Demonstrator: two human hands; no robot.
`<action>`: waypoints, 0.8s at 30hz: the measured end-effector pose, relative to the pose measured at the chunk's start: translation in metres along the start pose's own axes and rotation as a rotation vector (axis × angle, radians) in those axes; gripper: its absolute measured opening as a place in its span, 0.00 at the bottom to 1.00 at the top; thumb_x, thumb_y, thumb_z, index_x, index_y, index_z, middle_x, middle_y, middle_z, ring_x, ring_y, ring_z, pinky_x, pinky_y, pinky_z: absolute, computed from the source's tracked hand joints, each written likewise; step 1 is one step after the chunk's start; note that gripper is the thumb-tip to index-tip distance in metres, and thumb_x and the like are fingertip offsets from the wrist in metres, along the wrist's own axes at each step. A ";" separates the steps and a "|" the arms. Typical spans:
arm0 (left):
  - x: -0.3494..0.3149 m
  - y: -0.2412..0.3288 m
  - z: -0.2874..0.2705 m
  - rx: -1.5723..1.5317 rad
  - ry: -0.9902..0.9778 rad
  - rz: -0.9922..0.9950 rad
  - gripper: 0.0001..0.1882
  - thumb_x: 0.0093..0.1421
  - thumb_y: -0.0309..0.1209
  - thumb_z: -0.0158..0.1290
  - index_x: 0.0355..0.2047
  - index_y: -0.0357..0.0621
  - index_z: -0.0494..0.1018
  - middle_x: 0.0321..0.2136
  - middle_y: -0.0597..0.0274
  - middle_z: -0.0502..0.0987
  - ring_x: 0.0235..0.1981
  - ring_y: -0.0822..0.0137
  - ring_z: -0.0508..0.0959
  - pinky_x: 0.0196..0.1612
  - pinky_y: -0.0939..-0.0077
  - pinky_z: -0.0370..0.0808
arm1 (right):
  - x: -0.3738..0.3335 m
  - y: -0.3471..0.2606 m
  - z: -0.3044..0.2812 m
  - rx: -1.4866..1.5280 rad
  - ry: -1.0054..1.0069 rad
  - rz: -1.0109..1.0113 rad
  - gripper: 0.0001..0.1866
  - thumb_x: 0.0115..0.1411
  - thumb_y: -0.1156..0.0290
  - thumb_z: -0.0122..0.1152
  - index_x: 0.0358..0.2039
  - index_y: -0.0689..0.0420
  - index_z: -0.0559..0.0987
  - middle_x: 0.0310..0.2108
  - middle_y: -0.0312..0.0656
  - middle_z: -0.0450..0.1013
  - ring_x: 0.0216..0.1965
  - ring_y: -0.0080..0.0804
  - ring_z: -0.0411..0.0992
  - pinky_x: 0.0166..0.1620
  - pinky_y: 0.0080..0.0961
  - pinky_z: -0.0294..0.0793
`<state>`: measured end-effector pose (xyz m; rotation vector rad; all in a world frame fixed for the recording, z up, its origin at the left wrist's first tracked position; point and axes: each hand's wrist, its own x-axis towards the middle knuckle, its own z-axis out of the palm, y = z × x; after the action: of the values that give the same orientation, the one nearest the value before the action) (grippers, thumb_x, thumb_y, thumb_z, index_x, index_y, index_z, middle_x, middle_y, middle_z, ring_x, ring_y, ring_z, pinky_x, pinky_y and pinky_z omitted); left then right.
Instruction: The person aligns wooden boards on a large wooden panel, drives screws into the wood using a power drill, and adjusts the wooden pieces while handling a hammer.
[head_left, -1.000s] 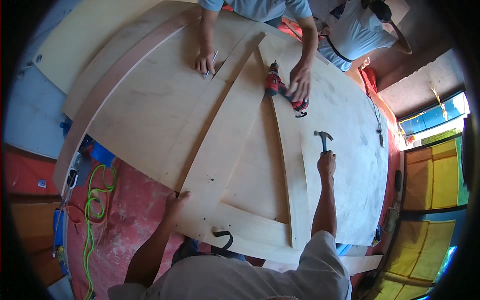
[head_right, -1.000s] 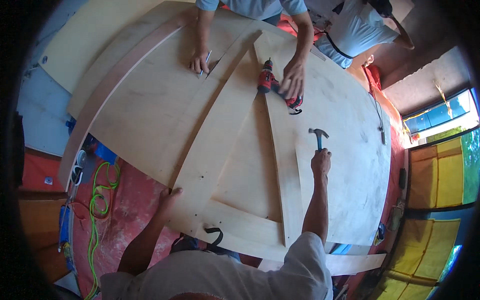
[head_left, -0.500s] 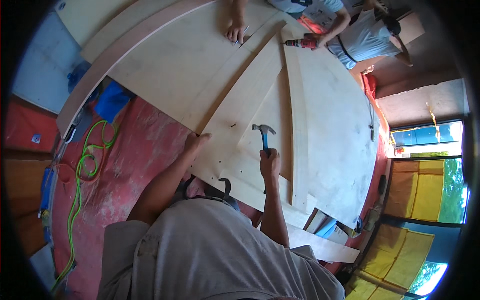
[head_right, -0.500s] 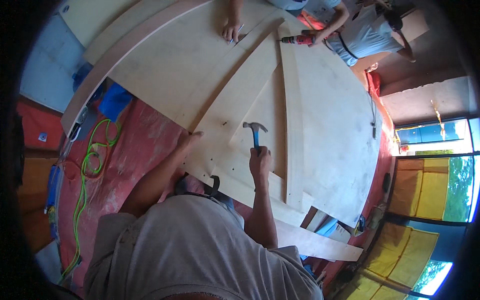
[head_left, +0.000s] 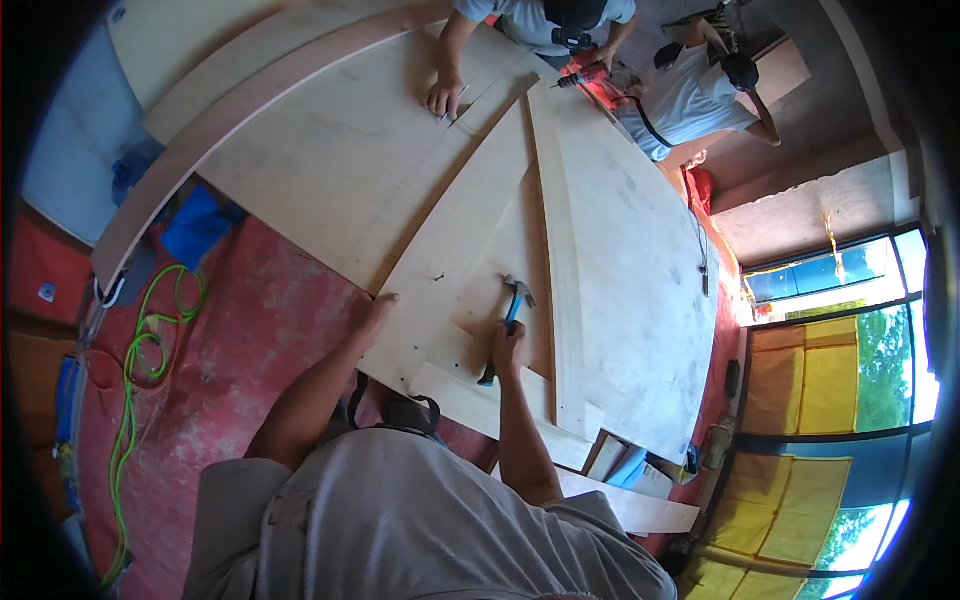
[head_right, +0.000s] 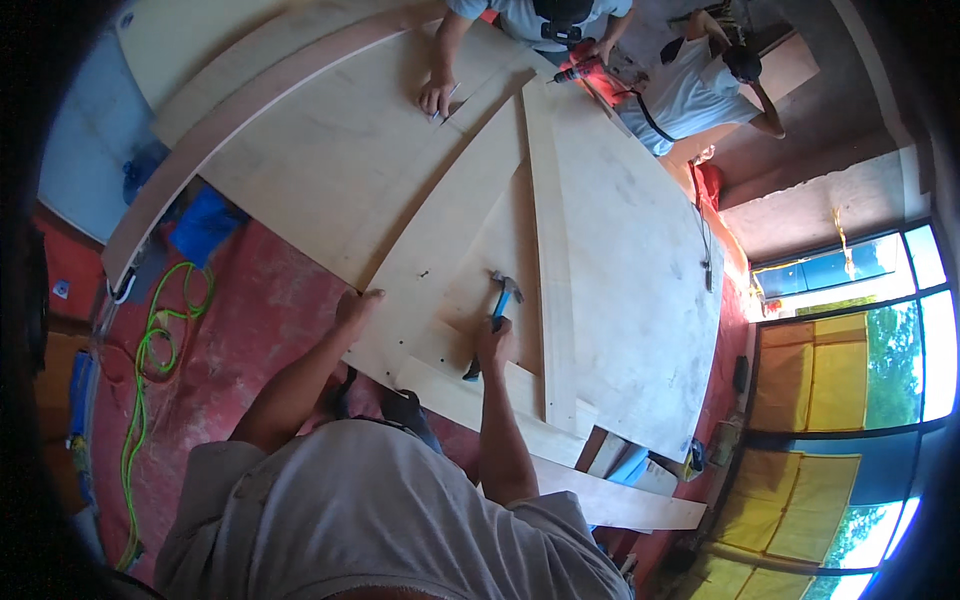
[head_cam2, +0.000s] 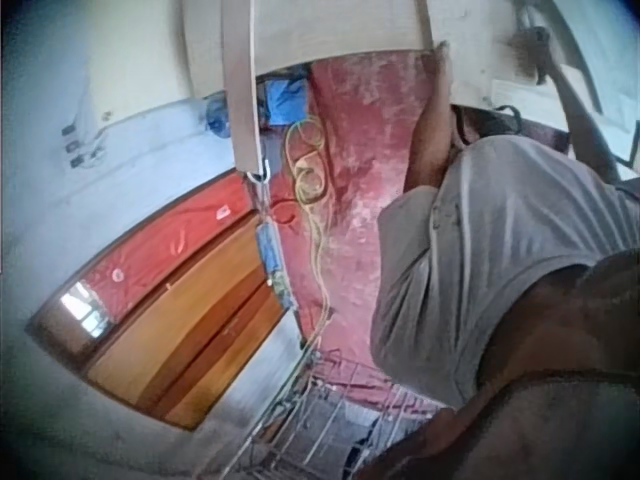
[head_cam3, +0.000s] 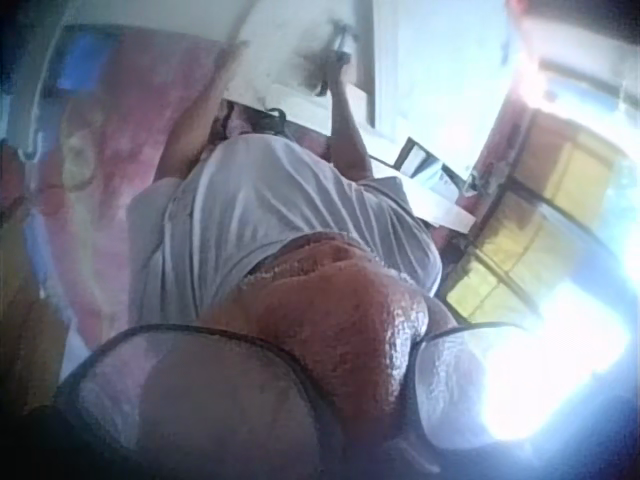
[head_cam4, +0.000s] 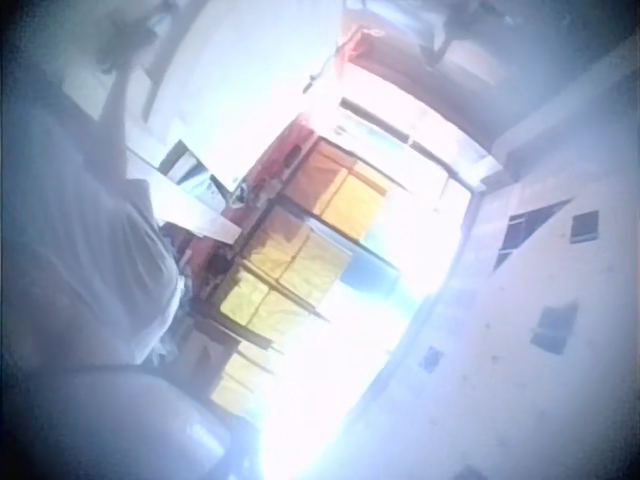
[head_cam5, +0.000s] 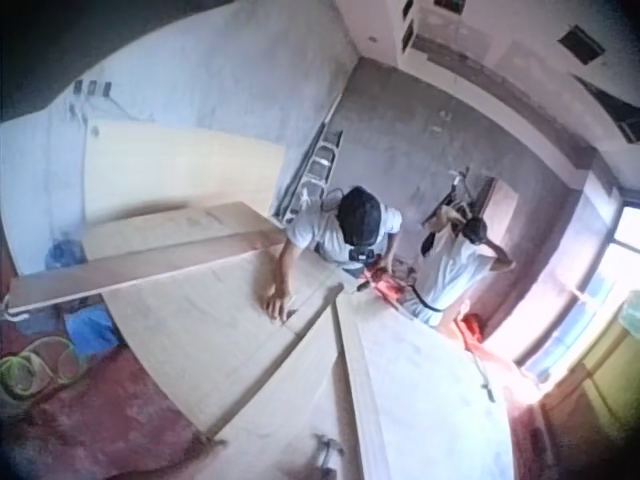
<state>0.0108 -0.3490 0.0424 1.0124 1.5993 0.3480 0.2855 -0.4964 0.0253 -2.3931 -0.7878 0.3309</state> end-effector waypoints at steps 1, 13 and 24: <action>0.004 -0.004 -0.001 -0.015 0.004 0.045 0.35 0.51 0.49 0.65 0.45 0.26 0.75 0.42 0.38 0.80 0.44 0.51 0.82 0.44 0.58 0.77 | -0.004 0.000 0.003 -0.004 0.039 -0.057 0.18 0.61 0.58 0.60 0.42 0.60 0.78 0.34 0.54 0.78 0.36 0.52 0.78 0.40 0.47 0.74; 0.031 -0.034 0.017 0.020 0.090 0.124 0.34 0.52 0.51 0.64 0.41 0.26 0.76 0.39 0.39 0.81 0.41 0.51 0.82 0.43 0.58 0.76 | 0.001 0.004 0.006 -0.042 0.088 -0.100 0.20 0.61 0.55 0.58 0.42 0.61 0.78 0.34 0.56 0.78 0.37 0.54 0.77 0.42 0.47 0.74; 0.019 -0.018 0.004 0.046 -0.013 0.112 0.38 0.52 0.55 0.63 0.44 0.24 0.76 0.44 0.31 0.79 0.49 0.43 0.80 0.47 0.56 0.77 | 0.000 0.003 0.007 -0.049 0.098 -0.106 0.17 0.63 0.58 0.56 0.41 0.61 0.76 0.32 0.55 0.77 0.35 0.55 0.76 0.39 0.49 0.73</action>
<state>0.0073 -0.3467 0.0161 1.1404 1.5488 0.3818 0.2846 -0.4950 0.0178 -2.3820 -0.8825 0.1515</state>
